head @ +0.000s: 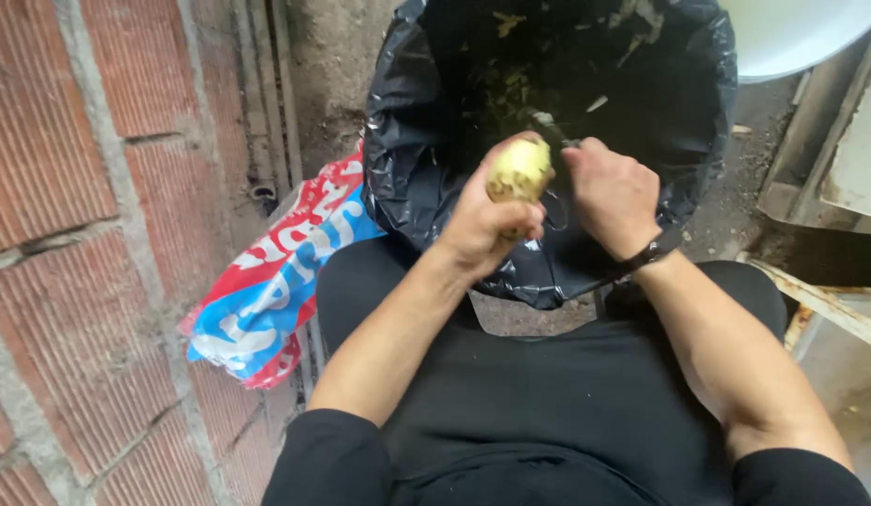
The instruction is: Peeling a potato using a small knife over a trash bag while sitting on the floor
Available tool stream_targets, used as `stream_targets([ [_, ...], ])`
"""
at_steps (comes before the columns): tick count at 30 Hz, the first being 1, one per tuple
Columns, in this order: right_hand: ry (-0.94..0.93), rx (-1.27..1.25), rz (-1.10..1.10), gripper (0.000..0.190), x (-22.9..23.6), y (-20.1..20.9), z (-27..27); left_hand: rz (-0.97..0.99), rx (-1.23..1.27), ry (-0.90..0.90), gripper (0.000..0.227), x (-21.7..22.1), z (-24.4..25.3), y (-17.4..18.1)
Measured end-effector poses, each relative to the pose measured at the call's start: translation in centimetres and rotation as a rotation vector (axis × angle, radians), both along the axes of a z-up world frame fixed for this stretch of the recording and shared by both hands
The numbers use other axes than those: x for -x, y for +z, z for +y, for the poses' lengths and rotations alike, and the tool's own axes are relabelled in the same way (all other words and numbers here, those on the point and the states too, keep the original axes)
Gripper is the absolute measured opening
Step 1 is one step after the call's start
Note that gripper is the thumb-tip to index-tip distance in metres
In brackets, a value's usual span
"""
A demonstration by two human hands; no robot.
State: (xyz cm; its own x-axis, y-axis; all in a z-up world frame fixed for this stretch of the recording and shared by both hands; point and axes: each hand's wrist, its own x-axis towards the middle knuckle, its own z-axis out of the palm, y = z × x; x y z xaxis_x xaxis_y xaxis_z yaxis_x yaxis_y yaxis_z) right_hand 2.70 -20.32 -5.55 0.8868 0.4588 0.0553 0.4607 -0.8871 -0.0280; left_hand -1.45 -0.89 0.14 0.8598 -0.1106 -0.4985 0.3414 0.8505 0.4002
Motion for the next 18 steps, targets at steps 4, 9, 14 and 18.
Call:
stream_targets([
  [4,-0.094,-0.298,0.186,0.052,0.3,3.1,0.3,0.024,-0.007,-0.01,0.088,0.0,-0.2,-3.2],
  [9,-0.04,-0.558,0.347,0.052,0.4,4.2,1.7,-0.03,-0.275,-0.059,0.088,-0.2,0.1,-3.5],
  [14,-0.019,-0.525,0.316,0.056,-0.1,3.8,1.7,-0.124,-0.665,-0.181,0.094,-0.8,1.2,-0.7],
  [18,0.071,-0.477,0.31,0.052,-0.3,4.3,2.2,0.103,-1.159,-0.388,0.095,-2.2,0.6,3.2],
])
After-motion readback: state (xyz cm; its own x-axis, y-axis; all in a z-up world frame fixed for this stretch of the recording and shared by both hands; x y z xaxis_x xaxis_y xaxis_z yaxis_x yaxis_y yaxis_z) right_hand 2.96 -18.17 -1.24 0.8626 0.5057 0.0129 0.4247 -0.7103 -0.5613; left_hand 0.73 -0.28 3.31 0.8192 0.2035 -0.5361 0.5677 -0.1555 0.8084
